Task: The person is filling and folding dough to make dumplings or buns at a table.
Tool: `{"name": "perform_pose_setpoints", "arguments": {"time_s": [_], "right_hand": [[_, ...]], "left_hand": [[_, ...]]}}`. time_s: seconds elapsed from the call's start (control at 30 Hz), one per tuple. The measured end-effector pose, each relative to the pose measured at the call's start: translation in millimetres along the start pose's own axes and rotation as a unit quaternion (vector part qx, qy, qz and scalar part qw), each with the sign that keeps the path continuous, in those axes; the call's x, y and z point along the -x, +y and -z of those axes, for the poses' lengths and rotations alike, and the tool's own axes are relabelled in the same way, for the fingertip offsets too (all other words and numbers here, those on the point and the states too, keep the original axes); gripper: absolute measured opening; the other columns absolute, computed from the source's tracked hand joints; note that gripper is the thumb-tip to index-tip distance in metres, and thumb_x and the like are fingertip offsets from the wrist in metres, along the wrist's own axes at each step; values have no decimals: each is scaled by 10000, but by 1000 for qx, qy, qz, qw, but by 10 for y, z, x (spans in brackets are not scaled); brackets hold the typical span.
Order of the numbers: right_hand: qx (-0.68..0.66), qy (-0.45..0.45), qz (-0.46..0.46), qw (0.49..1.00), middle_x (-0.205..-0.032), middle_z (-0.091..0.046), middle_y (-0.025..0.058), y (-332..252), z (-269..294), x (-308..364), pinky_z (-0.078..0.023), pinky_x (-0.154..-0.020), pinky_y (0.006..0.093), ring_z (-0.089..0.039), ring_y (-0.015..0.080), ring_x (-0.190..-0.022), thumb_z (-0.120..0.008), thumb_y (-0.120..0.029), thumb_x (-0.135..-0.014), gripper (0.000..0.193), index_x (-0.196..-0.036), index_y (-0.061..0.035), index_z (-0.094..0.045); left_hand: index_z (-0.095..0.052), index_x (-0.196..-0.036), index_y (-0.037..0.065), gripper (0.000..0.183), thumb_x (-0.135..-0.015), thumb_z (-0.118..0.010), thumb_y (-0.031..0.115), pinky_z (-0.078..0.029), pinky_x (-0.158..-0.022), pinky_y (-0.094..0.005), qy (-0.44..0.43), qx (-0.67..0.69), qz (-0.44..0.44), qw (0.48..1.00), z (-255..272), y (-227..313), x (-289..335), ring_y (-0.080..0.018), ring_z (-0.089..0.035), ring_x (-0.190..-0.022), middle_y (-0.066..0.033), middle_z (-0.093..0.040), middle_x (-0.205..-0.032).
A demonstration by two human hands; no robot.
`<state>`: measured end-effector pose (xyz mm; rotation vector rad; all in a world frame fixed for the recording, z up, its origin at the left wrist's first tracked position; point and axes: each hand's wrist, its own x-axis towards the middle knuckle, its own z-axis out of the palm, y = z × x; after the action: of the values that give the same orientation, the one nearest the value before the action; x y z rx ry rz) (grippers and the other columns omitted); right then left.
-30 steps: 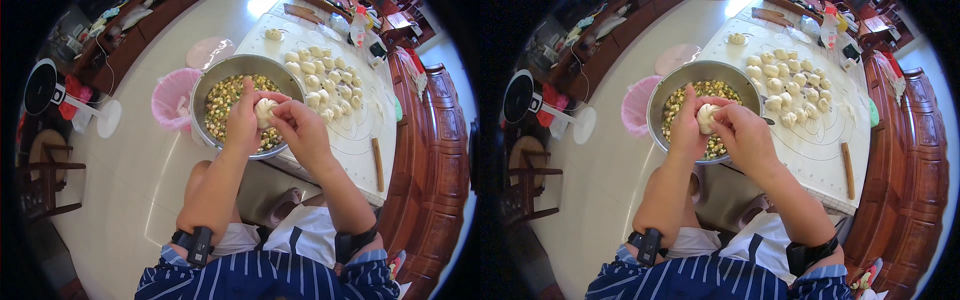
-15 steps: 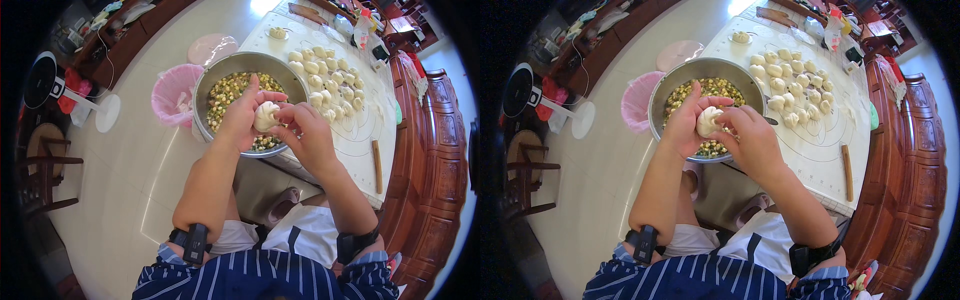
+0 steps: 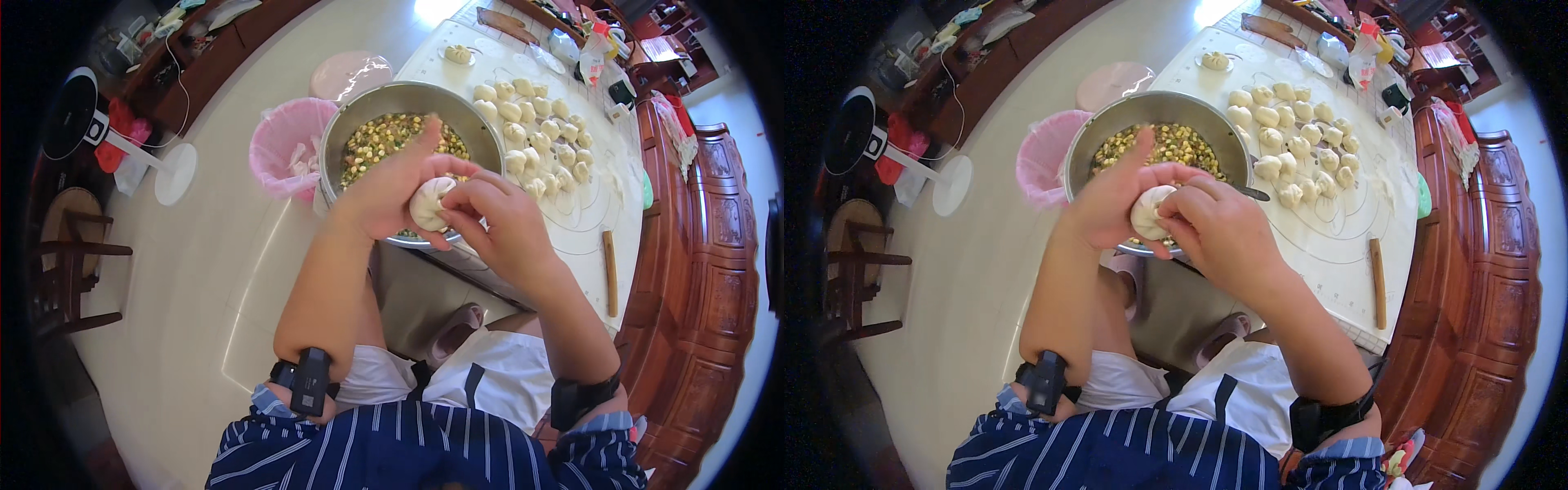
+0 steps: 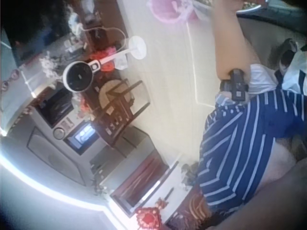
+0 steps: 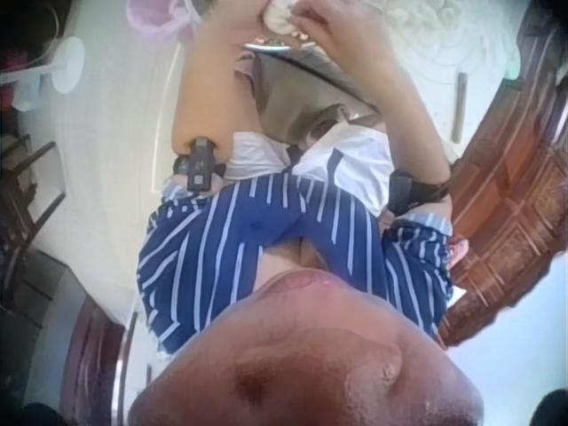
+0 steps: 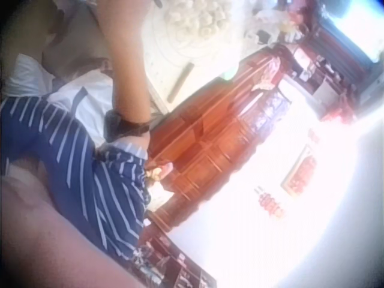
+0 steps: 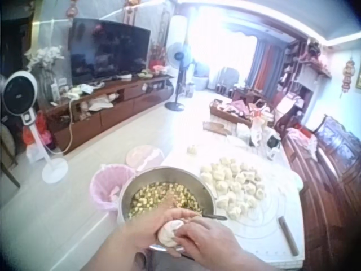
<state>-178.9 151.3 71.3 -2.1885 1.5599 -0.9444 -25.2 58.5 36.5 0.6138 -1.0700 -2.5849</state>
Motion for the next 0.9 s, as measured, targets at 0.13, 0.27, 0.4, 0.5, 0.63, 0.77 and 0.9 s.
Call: {"name": "perform_pose_setpoints", "arguments": {"time_s": [0.13, 0.27, 0.4, 0.5, 0.63, 0.77, 0.9], "right_hand": [[-137, 45, -73, 987, -826, -602, 111, -251, 167, -46, -481, -616, 372, -611, 271, -716, -658, -78, -778, 90, -826, -44, -590], [-114, 106, -124, 980, -815, -593, 102, -290, -13, -80, -481, -623, 373, -609, 274, -728, -661, -96, -779, 108, -833, -49, -579], [-8, 117, -109, 987, -823, -586, 87, -238, -128, -18, -486, -627, 367, -610, 269, -737, -681, -121, -763, 154, -853, -72, -566], [73, 102, -54, 991, -850, -592, 74, -104, -105, 34, -485, -630, 379, -609, 269, -777, -691, -140, -747, 168, -852, -87, -571], [88, 82, -14, 993, -842, -577, 62, -47, -40, -3, -480, -634, 388, -597, 276, -795, -686, -143, -738, 164, -845, -94, -572], [174, 25, 49, 983, -811, -557, 50, -31, 26, -56, -478, -650, 376, -585, 268, -805, -671, -141, -743, 133, -825, -106, -571], [182, -17, 99, 978, -807, -554, 50, 26, 135, -92, -475, -656, 365, -582, 257, -822, -663, -154, -753, 128, -824, -107, -568]], "left_hand": [[-346, -1384, 32, 952, -822, -184, 783, -582, -679, -386, -162, 90, -172, 968, -9, 21, 128, -275, -625, -990, -180, -573, -1178], [-476, -1302, 26, 893, -849, -220, 752, -359, -1040, -480, 26, 308, -388, 869, -381, -370, -190, -354, -471, -1211, -202, -528, -1264], [-534, -1229, 16, 739, -914, -299, 642, -389, -1006, -463, -48, 376, -291, 878, -218, -457, -243, -341, -476, -1197, -201, -529, -1265], [-559, -1180, 5, 668, -930, -353, 589, -475, -913, -418, 18, 366, -219, 904, -224, -409, -262, -282, -560, -1085, -171, -584, -1177], [-576, -1132, 0, 630, -938, -371, 563, -535, -810, -349, -13, 305, -144, 941, 15, -384, -301, -220, -619, -938, -131, -625, -1060], [-574, -1123, 9, 629, -933, -373, 573, -549, -791, -354, -166, 356, -29, 919, 185, -439, -316, -203, -633, -873, -119, -631, -990], [-531, -1181, 2, 678, -924, -349, 602, -524, -853, -463, -198, 387, 16, 900, 88, -363, -246, -276, -615, -979, -146, -608, -1057]]}}
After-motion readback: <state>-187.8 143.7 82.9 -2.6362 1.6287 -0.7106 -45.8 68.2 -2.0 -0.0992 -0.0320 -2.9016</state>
